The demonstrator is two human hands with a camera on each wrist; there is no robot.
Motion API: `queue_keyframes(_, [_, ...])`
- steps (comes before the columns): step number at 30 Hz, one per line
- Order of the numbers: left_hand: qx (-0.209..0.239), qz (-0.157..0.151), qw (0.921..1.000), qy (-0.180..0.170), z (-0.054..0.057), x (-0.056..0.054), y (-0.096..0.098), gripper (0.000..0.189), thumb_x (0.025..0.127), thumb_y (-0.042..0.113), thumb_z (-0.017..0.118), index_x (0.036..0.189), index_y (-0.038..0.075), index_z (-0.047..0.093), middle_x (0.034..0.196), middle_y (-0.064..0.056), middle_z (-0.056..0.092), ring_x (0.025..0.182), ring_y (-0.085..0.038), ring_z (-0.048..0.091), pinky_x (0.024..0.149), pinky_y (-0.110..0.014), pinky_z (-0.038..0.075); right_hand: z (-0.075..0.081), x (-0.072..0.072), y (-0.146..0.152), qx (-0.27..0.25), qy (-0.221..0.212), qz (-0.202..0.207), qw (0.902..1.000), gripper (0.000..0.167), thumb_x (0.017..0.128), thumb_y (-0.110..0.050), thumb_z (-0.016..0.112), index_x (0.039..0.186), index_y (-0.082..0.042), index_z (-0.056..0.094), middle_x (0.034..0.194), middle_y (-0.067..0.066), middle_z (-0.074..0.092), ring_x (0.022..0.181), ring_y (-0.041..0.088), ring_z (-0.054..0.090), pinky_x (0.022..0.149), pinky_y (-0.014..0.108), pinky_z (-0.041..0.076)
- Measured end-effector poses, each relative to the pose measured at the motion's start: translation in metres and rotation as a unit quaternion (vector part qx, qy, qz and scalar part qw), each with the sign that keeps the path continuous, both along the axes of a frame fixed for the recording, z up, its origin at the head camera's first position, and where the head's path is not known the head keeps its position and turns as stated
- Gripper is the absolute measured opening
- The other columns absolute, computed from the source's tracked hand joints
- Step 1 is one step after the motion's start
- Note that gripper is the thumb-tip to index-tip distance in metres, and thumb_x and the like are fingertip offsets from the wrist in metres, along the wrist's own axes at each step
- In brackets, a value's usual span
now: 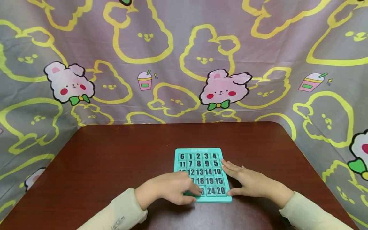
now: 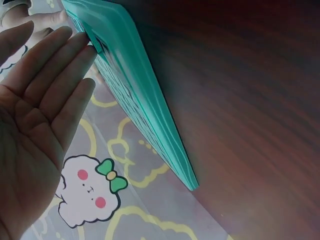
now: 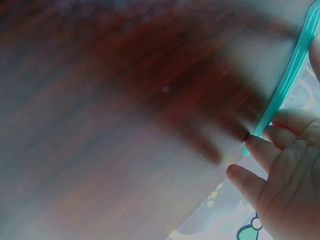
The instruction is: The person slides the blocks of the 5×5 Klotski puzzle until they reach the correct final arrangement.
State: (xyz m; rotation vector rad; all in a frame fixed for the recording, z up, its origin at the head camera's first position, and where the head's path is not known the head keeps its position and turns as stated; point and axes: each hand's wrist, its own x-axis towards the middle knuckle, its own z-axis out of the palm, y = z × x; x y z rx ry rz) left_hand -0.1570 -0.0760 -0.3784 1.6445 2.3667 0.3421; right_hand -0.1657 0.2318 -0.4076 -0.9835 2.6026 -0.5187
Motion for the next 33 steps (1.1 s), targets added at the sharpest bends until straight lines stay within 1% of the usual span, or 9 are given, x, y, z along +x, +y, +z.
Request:
queue_keyframes(8, [-0.001, 0.004, 0.9999, -0.011, 0.001, 0.000, -0.002, 0.030, 0.095, 0.025, 0.061, 0.120, 0.015, 0.074, 0.119, 0.005, 0.072, 0.101, 0.005, 0.067, 0.089, -0.011, 0.050, 0.000, -0.001, -0.002, 0.002, 0.002, 0.002, 1.0000, 0.094, 0.087, -0.063, 0.062, 0.154, -0.003, 0.034, 0.166, 0.015, 0.017, 0.148, 0.038, 0.029, 0.105, 0.071, 0.033])
queue_keyframes(15, [0.008, 0.051, 0.9980, -0.036, 0.005, 0.004, -0.027, 0.029, 0.096, 0.023, 0.060, 0.121, 0.014, 0.073, 0.123, 0.002, 0.071, 0.107, 0.002, 0.066, 0.086, -0.010, 0.050, -0.002, -0.002, 0.000, 0.006, 0.004, 0.005, 1.0000, 0.094, 0.087, -0.064, 0.060, 0.154, -0.004, 0.034, 0.166, 0.015, 0.016, 0.149, 0.037, 0.029, 0.106, 0.071, 0.032])
queue_keyframes(18, [0.012, 0.073, 0.9960, -0.049, 0.007, 0.008, -0.037, 0.028, 0.096, 0.022, 0.061, 0.119, 0.015, 0.074, 0.122, 0.002, 0.071, 0.096, 0.004, 0.068, 0.072, -0.006, 0.047, -0.002, -0.001, 0.001, 0.007, 0.000, 0.003, 1.0000, 0.095, 0.087, -0.066, 0.059, 0.155, -0.004, 0.033, 0.167, 0.014, 0.015, 0.149, 0.036, 0.028, 0.106, 0.071, 0.031])
queue_keyframes(19, [0.014, 0.079, 0.9956, -0.050, 0.007, 0.009, -0.041, 0.028, 0.096, 0.023, 0.061, 0.118, 0.015, 0.075, 0.120, 0.003, 0.071, 0.102, 0.005, 0.067, 0.072, -0.006, 0.047, -0.001, -0.001, 0.001, 0.008, -0.001, 0.003, 1.0000, 0.095, 0.087, -0.066, 0.059, 0.155, -0.005, 0.033, 0.167, 0.013, 0.015, 0.149, 0.036, 0.028, 0.106, 0.071, 0.031])
queue_keyframes(22, [0.013, 0.090, 0.9948, -0.045, 0.007, 0.013, -0.050, 0.026, 0.094, 0.022, 0.063, 0.115, 0.015, 0.076, 0.116, 0.004, 0.073, 0.099, 0.005, 0.067, 0.073, -0.010, 0.051, -0.001, 0.000, 0.001, 0.009, -0.001, 0.002, 1.0000, 0.095, 0.087, -0.066, 0.059, 0.155, -0.005, 0.033, 0.167, 0.013, 0.015, 0.149, 0.036, 0.028, 0.107, 0.071, 0.031])
queue_keyframes(23, [0.009, 0.093, 0.9948, -0.041, 0.006, 0.015, -0.052, 0.026, 0.093, 0.023, 0.063, 0.115, 0.016, 0.077, 0.116, 0.004, 0.073, 0.099, 0.005, 0.068, 0.079, -0.011, 0.052, -0.001, 0.000, 0.001, 0.010, 0.000, 0.003, 0.9999, 0.095, 0.087, -0.066, 0.059, 0.155, -0.005, 0.033, 0.167, 0.013, 0.015, 0.149, 0.036, 0.028, 0.107, 0.071, 0.031])
queue_keyframes(25, [0.007, 0.094, 0.9949, -0.036, 0.006, 0.017, -0.055, 0.026, 0.093, 0.023, 0.064, 0.114, 0.016, 0.077, 0.114, 0.004, 0.073, 0.107, 0.004, 0.065, 0.086, -0.015, 0.053, 0.000, 0.000, 0.000, 0.011, 0.000, 0.002, 0.9999, 0.095, 0.087, -0.066, 0.059, 0.155, -0.004, 0.033, 0.167, 0.014, 0.015, 0.149, 0.037, 0.028, 0.107, 0.071, 0.032])
queue_keyframes(30, [0.009, 0.094, 0.9948, -0.036, 0.001, 0.019, -0.057, 0.026, 0.093, 0.024, 0.064, 0.114, 0.015, 0.077, 0.116, 0.004, 0.073, 0.108, 0.003, 0.065, 0.084, -0.014, 0.053, 0.002, 0.001, 0.000, 0.007, -0.006, 0.000, 1.0000, 0.095, 0.087, -0.065, 0.060, 0.155, -0.004, 0.032, 0.167, 0.014, 0.015, 0.149, 0.038, 0.028, 0.107, 0.070, 0.031])
queue_keyframes(33, [0.016, 0.088, 0.9954, -0.035, -0.002, 0.018, -0.055, 0.027, 0.094, 0.025, 0.063, 0.115, 0.015, 0.077, 0.117, 0.003, 0.072, 0.104, 0.003, 0.067, 0.073, -0.010, 0.051, 0.003, 0.002, 0.000, 0.004, -0.009, 0.000, 1.0000, 0.095, 0.087, -0.064, 0.060, 0.155, -0.004, 0.032, 0.167, 0.014, 0.015, 0.149, 0.038, 0.027, 0.108, 0.071, 0.030])
